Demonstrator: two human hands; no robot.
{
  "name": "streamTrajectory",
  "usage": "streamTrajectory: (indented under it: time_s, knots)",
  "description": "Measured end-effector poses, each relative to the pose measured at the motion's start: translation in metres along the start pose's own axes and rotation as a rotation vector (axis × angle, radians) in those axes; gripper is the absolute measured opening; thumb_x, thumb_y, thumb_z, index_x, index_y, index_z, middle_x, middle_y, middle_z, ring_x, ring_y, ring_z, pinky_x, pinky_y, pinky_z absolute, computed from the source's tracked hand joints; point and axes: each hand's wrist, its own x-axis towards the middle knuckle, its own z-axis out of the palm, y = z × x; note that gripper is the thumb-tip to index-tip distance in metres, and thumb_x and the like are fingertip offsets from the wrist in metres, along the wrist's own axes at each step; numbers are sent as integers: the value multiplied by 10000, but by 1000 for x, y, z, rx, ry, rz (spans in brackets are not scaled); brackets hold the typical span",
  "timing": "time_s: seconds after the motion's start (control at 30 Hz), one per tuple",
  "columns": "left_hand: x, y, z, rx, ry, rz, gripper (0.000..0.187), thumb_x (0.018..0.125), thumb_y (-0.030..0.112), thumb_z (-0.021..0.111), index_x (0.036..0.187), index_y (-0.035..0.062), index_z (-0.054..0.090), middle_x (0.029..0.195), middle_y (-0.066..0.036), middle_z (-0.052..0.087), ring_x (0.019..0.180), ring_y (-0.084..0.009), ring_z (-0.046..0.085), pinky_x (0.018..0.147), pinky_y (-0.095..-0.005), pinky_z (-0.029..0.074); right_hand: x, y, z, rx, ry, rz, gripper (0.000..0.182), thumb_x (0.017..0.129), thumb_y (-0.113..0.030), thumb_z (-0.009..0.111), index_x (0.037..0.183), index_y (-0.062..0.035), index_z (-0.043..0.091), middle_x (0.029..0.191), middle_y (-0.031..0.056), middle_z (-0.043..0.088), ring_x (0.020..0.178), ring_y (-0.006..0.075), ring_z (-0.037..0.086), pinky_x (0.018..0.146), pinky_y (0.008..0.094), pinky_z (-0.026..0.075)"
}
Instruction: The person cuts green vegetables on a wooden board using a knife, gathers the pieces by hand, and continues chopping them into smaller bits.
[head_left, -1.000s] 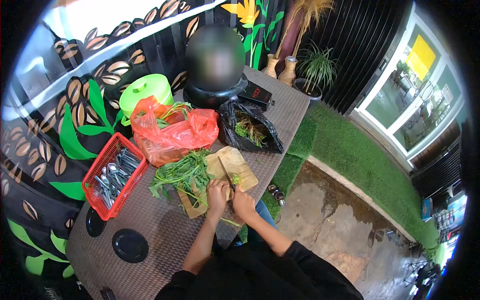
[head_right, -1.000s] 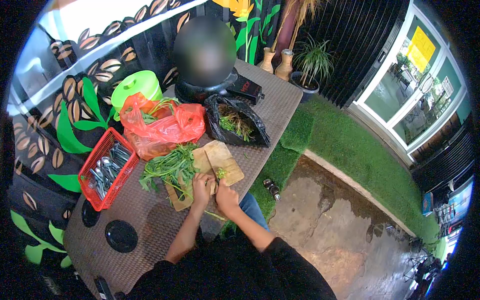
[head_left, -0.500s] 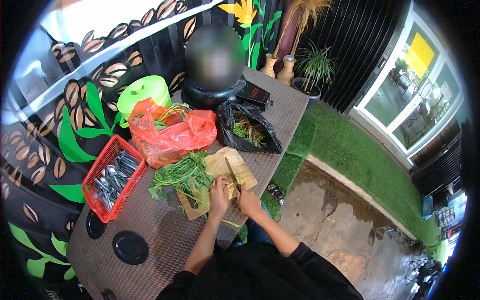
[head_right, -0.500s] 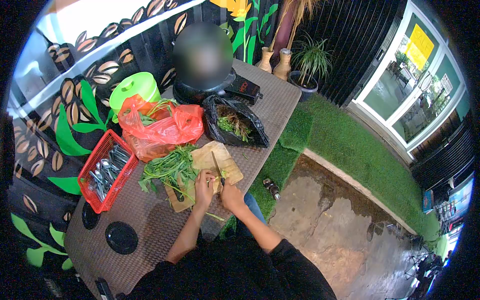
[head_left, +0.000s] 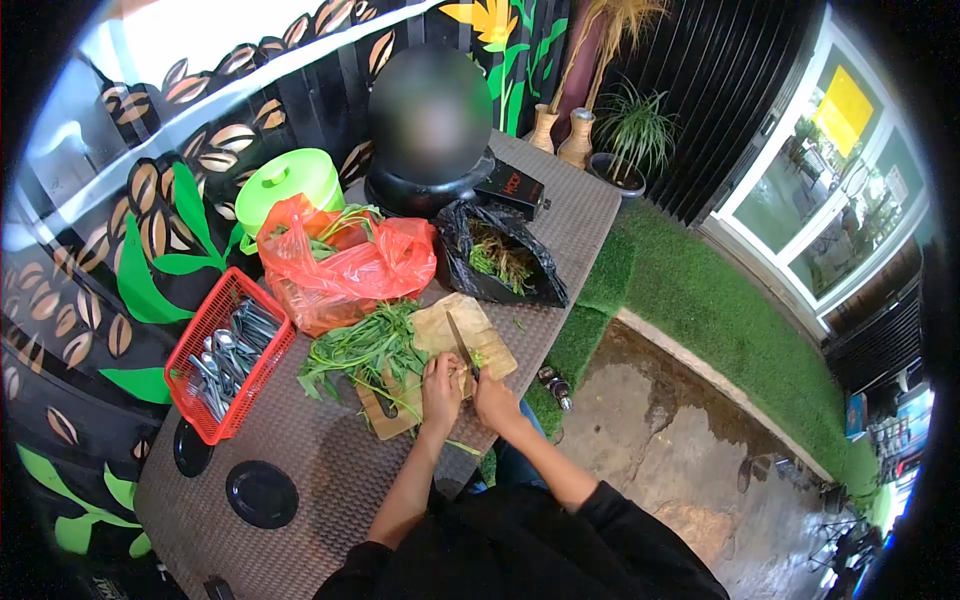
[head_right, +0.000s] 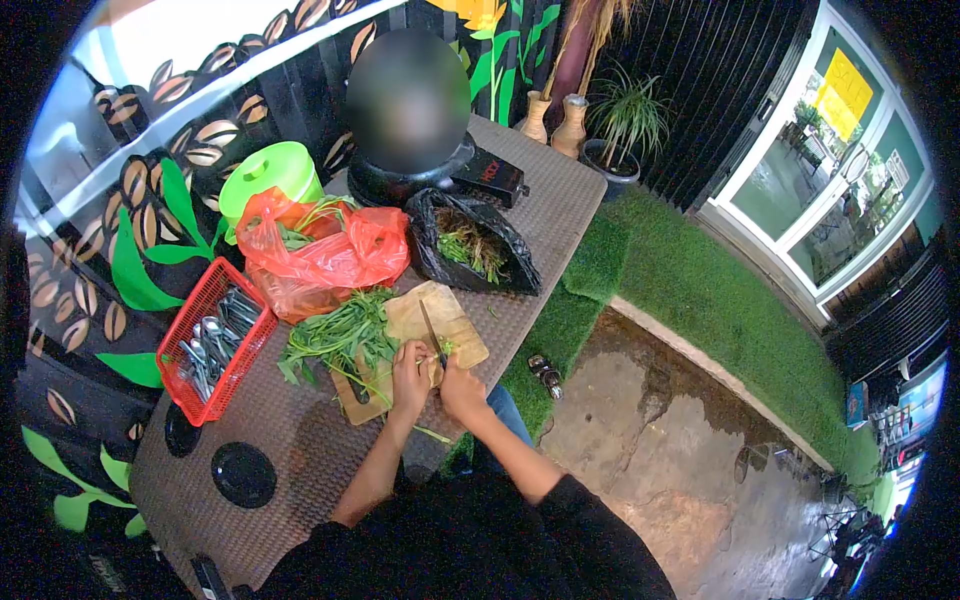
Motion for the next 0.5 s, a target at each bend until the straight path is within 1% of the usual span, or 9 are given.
streamTrajectory:
  time_s: [0.07, 0.13, 0.2, 0.23, 0.27, 0.33, 0.37, 0.47, 0.5]
  knots:
    - [1, -2, -1, 7, 10, 9, 146, 791, -20, 545, 919, 16, 483, 838, -148, 535, 846, -331, 517, 746, -428, 410, -16, -2, 12, -94, 4, 4, 351, 895, -238, 430, 1122, 21, 363, 823, 265, 623, 794, 411, 623, 671, 483, 500]
    - [1, -4, 0, -60, 3, 43, 140, 795, -18, 545, 917, 15, 485, 841, -149, 536, 851, -329, 517, 745, -425, 410, -10, 0, 20, -107, 14, 20, 345, 889, -228, 433, 1118, 22, 369, 802, 256, 626, 762, 414, 626, 662, 492, 500]
    - [0, -5, 0, -39, -3, 14, 141, 791, -16, 550, 913, 16, 485, 836, -145, 540, 847, -327, 519, 745, -423, 409, 5, 2, 17, -54, 56, -57, 329, 887, -220, 422, 1105, 24, 379, 787, 255, 627, 742, 418, 627, 660, 496, 502]
    - [-1, -3, -2, -16, -13, -10, 143, 788, -14, 554, 909, 17, 485, 831, -141, 544, 844, -326, 522, 744, -421, 408, 11, 1, 9, -53, -4, -49, 309, 886, -204, 405, 1085, 31, 393, 811, 265, 624, 750, 416, 629, 664, 491, 505]
    - [-1, -1, -3, -15, -14, -6, 143, 788, -14, 554, 909, 17, 485, 831, -141, 544, 844, -326, 522, 744, -421, 408, 8, 2, 8, -50, 0, -48, 309, 886, -204, 405, 1085, 31, 393, 811, 265, 624, 750, 416, 629, 664, 491, 505]
    - [-1, -2, -2, -63, 21, -20, 140, 782, -5, 565, 895, 21, 486, 816, -134, 550, 839, -323, 523, 741, -417, 407, -1, 5, 14, -33, 20, -31, 308, 898, -247, 434, 1044, 23, 401, 783, 280, 614, 742, 432, 617, 629, 494, 501]
    - [0, -4, -2, -63, 23, -19, 140, 782, -5, 565, 895, 21, 486, 816, -134, 550, 839, -323, 523, 741, -417, 407, -9, 4, 20, -28, 51, -11, 309, 902, -253, 429, 1045, 19, 393, 795, 292, 608, 746, 445, 610, 635, 505, 496]
    - [0, -3, -2, -81, 19, -24, 135, 776, 2, 574, 876, 21, 486, 805, -131, 554, 832, -320, 522, 739, -413, 407, -5, 6, 34, 1, 61, 5, 316, 903, -261, 428, 1049, 16, 387, 801, 301, 602, 753, 447, 608, 642, 517, 489]
    - [0, 3, -6, -51, 23, -18, 132, 772, 2, 577, 867, 21, 487, 802, -130, 554, 833, -320, 523, 738, -410, 407, 0, 5, 26, -11, 41, -17, 326, 910, -269, 416, 1065, 16, 379, 789, 292, 605, 752, 450, 607, 650, 522, 486]
